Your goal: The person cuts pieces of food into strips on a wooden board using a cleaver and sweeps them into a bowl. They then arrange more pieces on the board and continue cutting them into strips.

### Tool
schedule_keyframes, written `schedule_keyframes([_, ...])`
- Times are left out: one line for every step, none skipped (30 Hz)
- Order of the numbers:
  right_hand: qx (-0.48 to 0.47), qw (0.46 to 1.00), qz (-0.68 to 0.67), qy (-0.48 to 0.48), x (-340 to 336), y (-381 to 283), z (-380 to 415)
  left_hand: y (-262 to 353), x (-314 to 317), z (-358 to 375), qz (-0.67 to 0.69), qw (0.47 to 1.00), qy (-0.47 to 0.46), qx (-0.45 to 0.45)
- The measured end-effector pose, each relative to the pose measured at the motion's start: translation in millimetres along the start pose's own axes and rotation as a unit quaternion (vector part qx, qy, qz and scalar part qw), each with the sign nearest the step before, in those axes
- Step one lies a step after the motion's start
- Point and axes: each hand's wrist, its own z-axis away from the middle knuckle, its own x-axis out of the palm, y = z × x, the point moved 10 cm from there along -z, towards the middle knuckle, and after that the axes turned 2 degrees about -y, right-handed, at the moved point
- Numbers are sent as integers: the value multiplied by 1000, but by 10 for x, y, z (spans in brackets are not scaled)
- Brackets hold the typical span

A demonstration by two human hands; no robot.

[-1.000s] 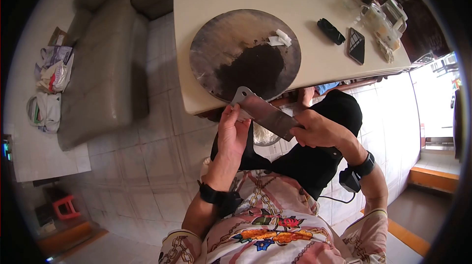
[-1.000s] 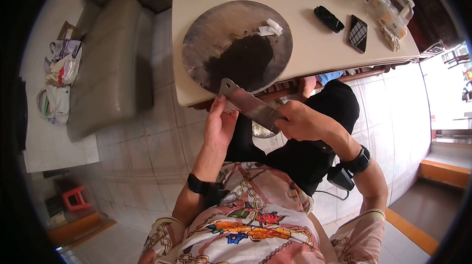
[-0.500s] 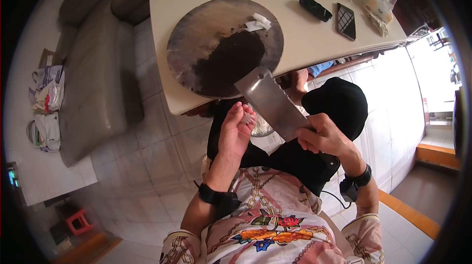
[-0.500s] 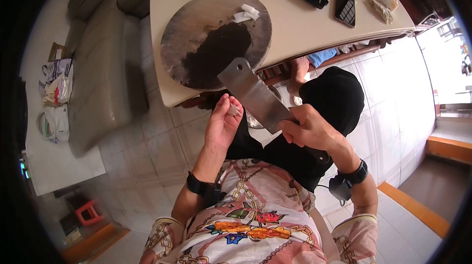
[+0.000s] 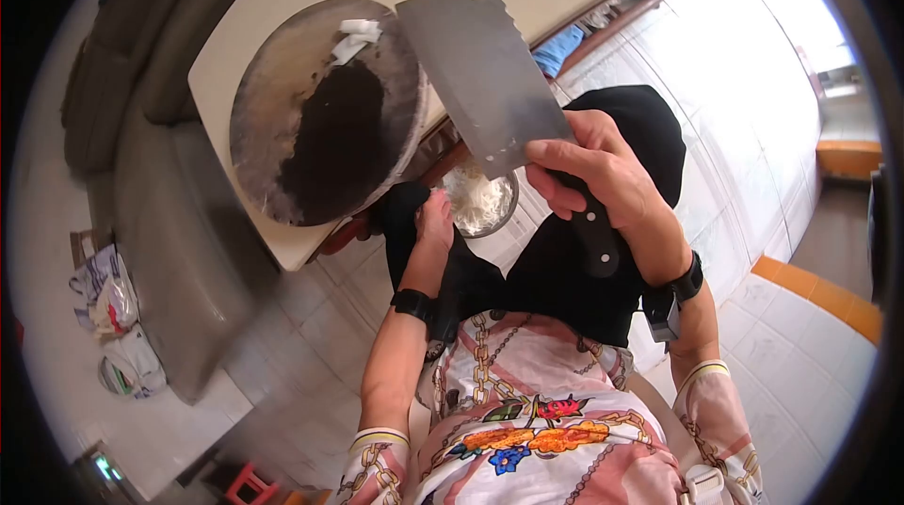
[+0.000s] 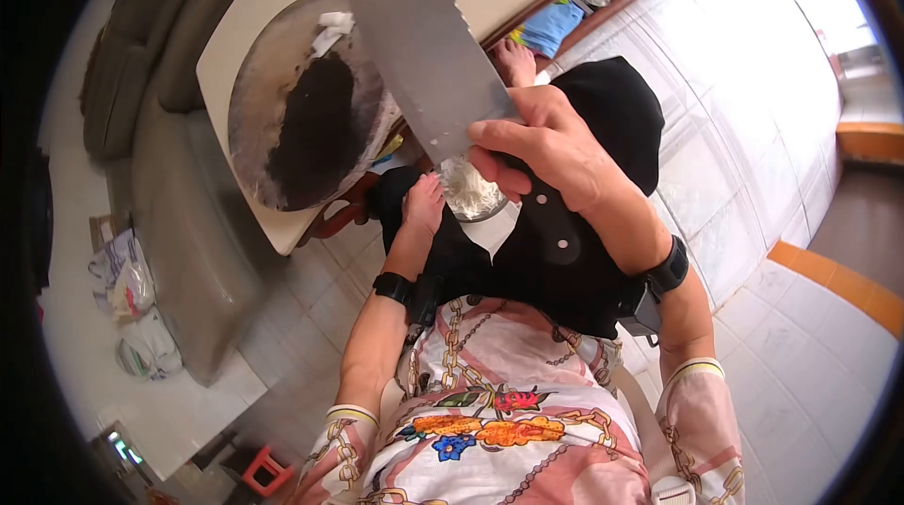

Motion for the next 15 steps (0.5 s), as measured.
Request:
schedule_keyframes([0,1000,-5,8,-20,25,3,-34,-18,-7,-8,1000,-1,-5])
schedule_keyframes([-8,1000,-9,7,-21,33,0,1,-61,-17,-34,999,4,13])
schedule_keyframes([-18,1000,-12,5,-17,37,-4,64,-71,10,-60,998,9,32])
schedule_keyframes([-22,1000,-20,2,-7,34,-4,58,-55,40,-66,997,9,31])
schedule_keyframes([-23,999,-24,6,-13,39,-4,80,-25,74,-75,996,11,51])
schedule_keyframes([-28,999,-19,0,-2,37,-4,98,-3,89,-84,994,12,72])
schedule_keyframes([-32,999,-14,-5,13,36,-1,71,-5,67,-90,993,12,70])
schedule_keyframes([-33,999,-19,0,9,41,9,88,-14,57,-106,991,22,82])
schedule_keyframes([-31,999,-13,-1,17,42,17,118,-9,55,-122,988,31,94])
schedule_keyframes([-29,1000,-6,-2,16,33,21,122,21,39,-128,987,28,92])
schedule_keyframes([-31,999,-9,4,-1,15,26,158,6,29,-193,975,57,97])
schedule_keyframes([-37,999,-15,8,-8,-18,35,185,-27,2,-257,957,85,102])
schedule_keyframes([-42,999,-21,12,-19,-44,45,162,-29,-50,-262,956,83,98])
schedule_keyframes([-39,999,-25,18,-34,-67,57,151,-28,-104,-290,948,86,101])
schedule_keyframes([-42,997,-49,35,-82,-110,71,111,-46,-191,-316,939,89,103])
